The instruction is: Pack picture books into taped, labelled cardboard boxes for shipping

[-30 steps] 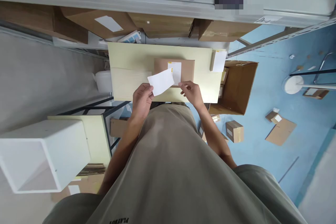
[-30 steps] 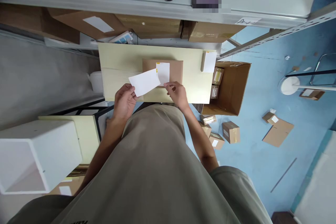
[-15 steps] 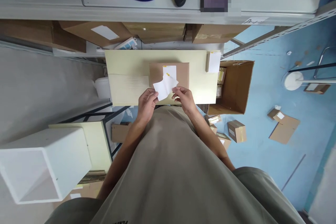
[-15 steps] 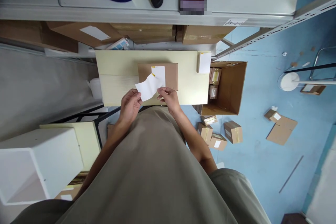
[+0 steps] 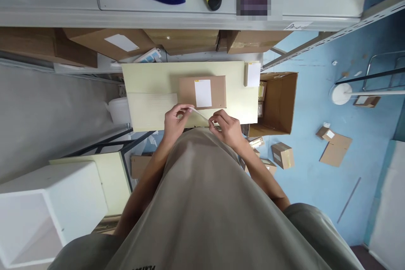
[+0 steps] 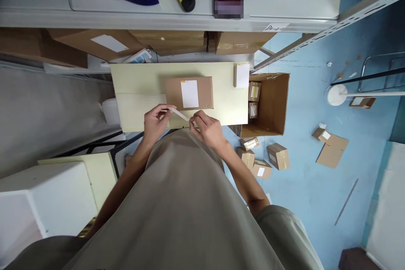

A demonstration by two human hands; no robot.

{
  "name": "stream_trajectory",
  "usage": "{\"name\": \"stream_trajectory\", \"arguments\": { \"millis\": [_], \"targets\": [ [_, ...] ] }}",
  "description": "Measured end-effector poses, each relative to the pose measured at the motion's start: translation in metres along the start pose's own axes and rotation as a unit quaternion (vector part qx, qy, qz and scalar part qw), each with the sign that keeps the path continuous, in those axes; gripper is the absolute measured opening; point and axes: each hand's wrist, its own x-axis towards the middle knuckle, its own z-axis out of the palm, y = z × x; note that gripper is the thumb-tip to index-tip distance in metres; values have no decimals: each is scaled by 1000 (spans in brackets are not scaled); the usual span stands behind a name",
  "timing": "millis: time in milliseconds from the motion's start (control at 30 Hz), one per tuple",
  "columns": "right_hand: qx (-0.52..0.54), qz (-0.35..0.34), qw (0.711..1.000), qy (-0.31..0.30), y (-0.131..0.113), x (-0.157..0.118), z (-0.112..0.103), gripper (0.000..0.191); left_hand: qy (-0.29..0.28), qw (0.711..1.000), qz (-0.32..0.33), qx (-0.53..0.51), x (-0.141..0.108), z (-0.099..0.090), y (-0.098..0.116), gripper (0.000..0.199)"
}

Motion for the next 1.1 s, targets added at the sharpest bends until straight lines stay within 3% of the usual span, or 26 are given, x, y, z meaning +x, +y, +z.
{"name": "stream_trajectory", "arguments": {
  "millis": [133, 233, 467, 600, 867, 1100],
  "targets": [
    [61, 51, 996, 25, 1, 6, -1, 14, -18, 1000, -14, 14, 1, -1, -8, 25],
    [104, 91, 990, 21, 20, 26, 1, 20, -42, 999, -20, 15, 12, 2, -22, 27],
    [162, 144, 974, -62, 100, 108, 17, 34, -81, 994, -36, 60, 91, 15, -41, 21],
    [160, 157, 969, -104, 127, 133, 27, 41, -103, 989, -45, 92, 125, 21, -51, 19],
    [177, 184, 961, -108, 142, 137, 49, 31, -87, 988, -62, 113, 129, 26, -71, 17],
    [170, 178, 962, -119, 151, 141, 55, 27, -79, 988, -56, 123, 134, 29, -77, 17]
  ]
}}
